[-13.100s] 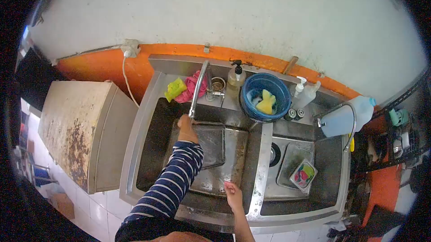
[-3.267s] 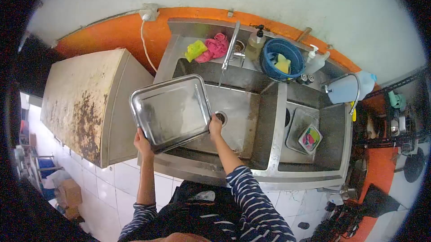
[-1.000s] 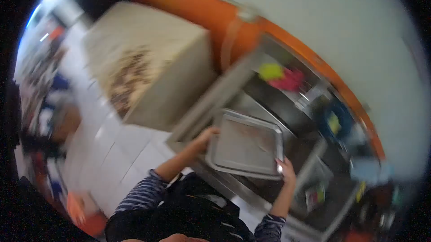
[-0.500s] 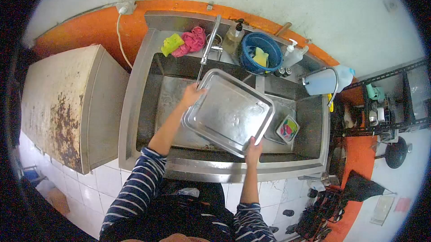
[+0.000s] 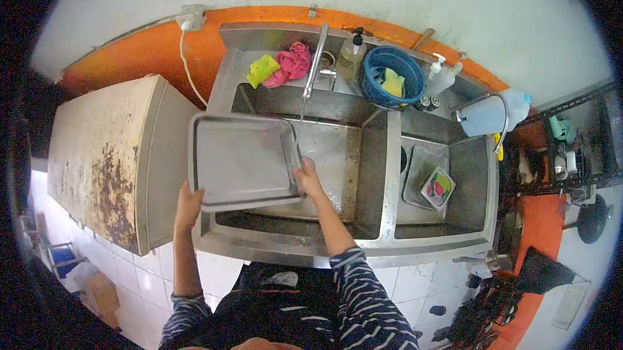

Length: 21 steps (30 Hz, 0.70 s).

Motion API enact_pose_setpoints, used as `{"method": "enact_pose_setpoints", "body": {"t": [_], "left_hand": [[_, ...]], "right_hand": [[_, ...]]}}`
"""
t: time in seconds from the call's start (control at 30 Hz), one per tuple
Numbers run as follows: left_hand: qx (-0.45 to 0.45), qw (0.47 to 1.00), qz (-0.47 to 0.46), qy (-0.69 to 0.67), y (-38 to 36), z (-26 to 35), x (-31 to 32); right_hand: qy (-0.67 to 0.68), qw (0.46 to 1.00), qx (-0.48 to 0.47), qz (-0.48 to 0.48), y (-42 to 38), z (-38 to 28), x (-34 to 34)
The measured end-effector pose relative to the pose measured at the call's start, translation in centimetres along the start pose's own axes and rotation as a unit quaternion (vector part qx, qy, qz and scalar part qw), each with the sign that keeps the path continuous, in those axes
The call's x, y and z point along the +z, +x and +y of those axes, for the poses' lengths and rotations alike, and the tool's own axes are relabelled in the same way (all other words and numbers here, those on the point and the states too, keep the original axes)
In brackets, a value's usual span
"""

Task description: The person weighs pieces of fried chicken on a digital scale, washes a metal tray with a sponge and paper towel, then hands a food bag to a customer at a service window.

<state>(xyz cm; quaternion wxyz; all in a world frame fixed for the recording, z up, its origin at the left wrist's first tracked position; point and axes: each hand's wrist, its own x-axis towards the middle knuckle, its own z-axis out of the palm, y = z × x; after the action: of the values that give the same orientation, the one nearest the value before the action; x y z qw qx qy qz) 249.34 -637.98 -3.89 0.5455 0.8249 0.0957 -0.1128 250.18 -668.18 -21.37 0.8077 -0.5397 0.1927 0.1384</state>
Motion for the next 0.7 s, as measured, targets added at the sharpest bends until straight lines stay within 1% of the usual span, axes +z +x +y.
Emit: {"method": "enact_pose_setpoints", "body": {"t": [0.03, 0.07, 0.1, 0.13, 0.17, 0.23, 0.3, 0.33, 0.37, 0.4, 0.43, 0.5, 0.53, 0.57, 0.6, 0.63, 0.67, 0.7], "left_hand": [[-0.029, 0.999, -0.006, -0.012, -1.2, 0.3, -0.7], [-0.030, 0.999, -0.007, -0.010, -2.2, 0.5, -0.8], [-0.106, 0.994, -0.024, 0.023, -3.0, 0.8, -0.5], [-0.181, 0.981, -0.041, 0.055, -3.6, 0.8, -0.2], [-0.180, 0.981, -0.044, 0.055, -3.4, -0.6, 0.2], [-0.174, 0.957, -0.233, -0.013, -1.9, -5.2, 2.3], [-0.211, 0.934, -0.272, -0.099, -0.2, -5.3, 6.8], [-0.182, 0.933, -0.271, -0.149, 0.9, -5.6, 9.6], [-0.153, 0.930, -0.269, -0.197, 2.1, -5.8, 12.6], [-0.167, 0.917, -0.278, -0.234, 3.7, -5.3, 15.1], [-0.180, 0.901, -0.286, -0.271, 5.3, -4.7, 17.5], [-0.028, 0.919, -0.283, -0.273, 8.0, -4.4, 22.1], [0.026, 0.945, -0.260, -0.197, 9.0, -2.9, 23.3], [0.079, 0.962, -0.234, -0.119, 9.9, -1.4, 23.8], [0.081, 0.962, -0.233, -0.121, 10.6, -0.3, 23.6], [0.139, 0.973, -0.182, -0.040, 11.0, 1.1, 23.1], [0.195, 0.971, -0.128, 0.043, 10.9, 2.2, 22.4], [0.196, 0.971, -0.127, 0.043, 10.6, 3.0, 21.2]], "right_hand": [[-0.063, 0.997, -0.043, -0.009, -1.4, -1.4, 0.0], [-0.127, 0.988, -0.086, -0.018, -3.1, -2.9, -0.1], [-0.238, 0.968, -0.085, 0.007, -5.2, -4.2, -0.7], [-0.296, 0.951, -0.085, 0.036, -7.9, -6.1, -0.8], [-0.353, 0.930, -0.084, 0.067, -10.7, -8.1, -0.9], [-0.371, 0.916, -0.126, 0.086, -15.2, -11.0, -1.7], [-0.402, 0.888, -0.160, 0.157, -18.7, -12.3, -2.9], [-0.403, 0.887, -0.161, 0.159, -19.8, -12.5, -3.7], [-0.393, 0.878, -0.171, 0.211, -20.8, -12.6, -4.4], [-0.382, 0.868, -0.182, 0.261, -21.6, -12.6, -5.1], [-0.383, 0.866, -0.184, 0.263, -22.2, -12.5, -6.2], [-0.303, 0.893, -0.128, 0.307, -22.3, -11.4, -8.8], [-0.306, 0.891, -0.131, 0.308, -21.9, -10.4, -9.9], [-0.305, 0.880, -0.123, 0.344, -21.1, -8.9, -11.4], [-0.303, 0.867, -0.116, 0.379, -20.0, -6.9, -13.0], [-0.383, 0.819, -0.139, 0.403, -18.5, -4.4, -14.6], [-0.465, 0.767, -0.176, 0.405, -17.1, -4.3, -13.3], [-0.398, 0.827, -0.071, 0.391, -16.0, -4.4, -12.1]]}}
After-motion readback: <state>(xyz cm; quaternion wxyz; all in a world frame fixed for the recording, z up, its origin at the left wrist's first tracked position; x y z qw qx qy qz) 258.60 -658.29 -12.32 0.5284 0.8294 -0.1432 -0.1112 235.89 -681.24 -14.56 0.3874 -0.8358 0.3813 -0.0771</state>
